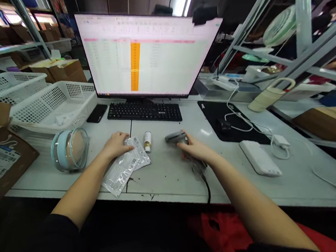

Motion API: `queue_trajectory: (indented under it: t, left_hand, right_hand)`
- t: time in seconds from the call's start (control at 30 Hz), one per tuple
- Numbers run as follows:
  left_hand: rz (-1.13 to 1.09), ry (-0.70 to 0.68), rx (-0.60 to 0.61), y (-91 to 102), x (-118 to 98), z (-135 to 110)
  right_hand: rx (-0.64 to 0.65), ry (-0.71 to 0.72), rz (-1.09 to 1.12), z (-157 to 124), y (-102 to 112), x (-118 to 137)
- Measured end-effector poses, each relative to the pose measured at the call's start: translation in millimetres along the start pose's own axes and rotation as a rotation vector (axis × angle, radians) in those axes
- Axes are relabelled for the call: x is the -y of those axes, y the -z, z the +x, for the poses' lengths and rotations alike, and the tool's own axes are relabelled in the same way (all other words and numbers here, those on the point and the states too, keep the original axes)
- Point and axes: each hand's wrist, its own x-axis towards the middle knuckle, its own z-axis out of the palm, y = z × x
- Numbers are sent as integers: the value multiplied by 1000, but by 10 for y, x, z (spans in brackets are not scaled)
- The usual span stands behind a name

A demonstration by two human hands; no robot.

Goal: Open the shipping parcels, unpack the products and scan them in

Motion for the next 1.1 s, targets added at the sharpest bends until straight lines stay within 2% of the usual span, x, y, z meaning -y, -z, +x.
queue_trajectory:
  t: [0.1,0.2,0.23,0.3,0.37,0.4,0.43,0.57,0.67,0.77,1.0,1.1]
  left_hand:
    - [54,2,44,0,37,10]
    - [50,2,77,5,75,48]
    - [42,5,80,7,81,58]
    - [11,12,74,12,83,66]
    - [-45,20,58,14,79,64]
    - [-75,24,50,14,77,63]
    - [-104,27,42,12,77,63]
    - [-210,42,37,5,96,87]
    - [-327,73,24,-9,126,112]
    - [-476,107,-35,-29,132,119]
    - [-1009,135,-295,-82,85,186]
    - [-1241,173,-342,-74,89,209]
  right_hand:
    - [-50,-143,110,104,75,-188]
    - [-68,-155,113,225,272,-317]
    - [-131,-143,79,285,375,-363]
    - [-394,-92,-83,437,615,-491]
    - [-684,-48,-339,619,846,-676]
    - [-785,-56,-464,712,939,-785]
    - [-831,-95,-548,803,1011,-899]
    - [-758,-300,-561,1087,1084,-1289]
    - [-833,-282,-598,1234,1042,-1434]
    - [-910,-237,-655,1341,1053,-1479]
    - [-919,-213,-626,1425,1174,-1472]
    - [-920,-224,-613,1430,1191,-1456]
